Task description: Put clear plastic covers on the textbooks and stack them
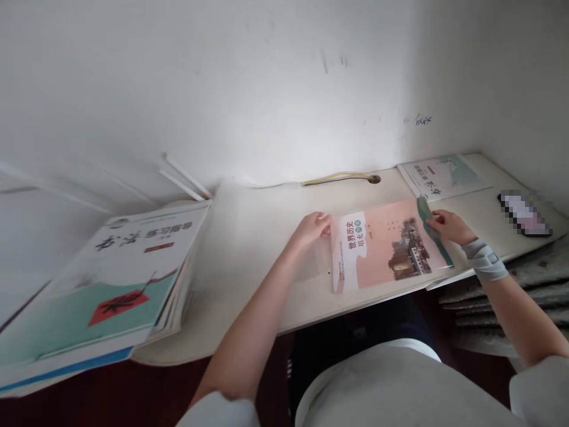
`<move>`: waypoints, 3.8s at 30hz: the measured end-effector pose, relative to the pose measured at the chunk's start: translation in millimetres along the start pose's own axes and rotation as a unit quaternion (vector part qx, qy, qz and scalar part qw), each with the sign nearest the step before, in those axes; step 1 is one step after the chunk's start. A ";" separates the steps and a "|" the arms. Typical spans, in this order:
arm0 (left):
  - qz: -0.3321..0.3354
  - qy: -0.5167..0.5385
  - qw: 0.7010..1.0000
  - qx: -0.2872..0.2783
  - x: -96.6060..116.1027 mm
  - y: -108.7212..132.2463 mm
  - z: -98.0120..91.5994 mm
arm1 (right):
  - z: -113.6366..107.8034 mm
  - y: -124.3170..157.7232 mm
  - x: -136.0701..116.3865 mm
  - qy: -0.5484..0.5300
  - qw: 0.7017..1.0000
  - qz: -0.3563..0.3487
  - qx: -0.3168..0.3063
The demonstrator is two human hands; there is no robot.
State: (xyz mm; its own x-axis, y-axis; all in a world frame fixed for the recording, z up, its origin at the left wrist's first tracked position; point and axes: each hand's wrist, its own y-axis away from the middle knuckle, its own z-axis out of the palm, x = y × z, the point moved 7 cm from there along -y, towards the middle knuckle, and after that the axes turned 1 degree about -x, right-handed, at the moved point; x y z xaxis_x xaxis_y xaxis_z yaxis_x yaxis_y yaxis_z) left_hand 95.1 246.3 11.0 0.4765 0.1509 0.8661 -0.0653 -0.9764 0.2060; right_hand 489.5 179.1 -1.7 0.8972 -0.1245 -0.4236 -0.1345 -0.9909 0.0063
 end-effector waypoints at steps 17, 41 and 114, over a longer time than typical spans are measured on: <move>0.079 0.166 0.977 -0.105 25.6 -13.9 14.7 | -8.3 -33.9 -33.6 -0.071 0.989 -0.087 0.093; 0.388 -0.428 0.797 -0.175 25.1 117.3 152.1 | 70.3 108.8 -182.3 0.064 0.901 -0.430 -0.004; 0.330 -0.465 0.817 -0.090 35.4 60.8 140.2 | 68.2 4.6 -125.5 0.142 0.904 -0.402 -0.043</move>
State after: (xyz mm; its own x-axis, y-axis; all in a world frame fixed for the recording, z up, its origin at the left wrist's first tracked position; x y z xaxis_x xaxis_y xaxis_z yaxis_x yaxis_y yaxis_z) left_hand 230.9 170.6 -9.6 0.7400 -0.6631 0.1129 -0.6646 -0.7467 -0.0294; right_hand 347.6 193.7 -10.3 0.7637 0.6413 -0.0736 0.6309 -0.7657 -0.1251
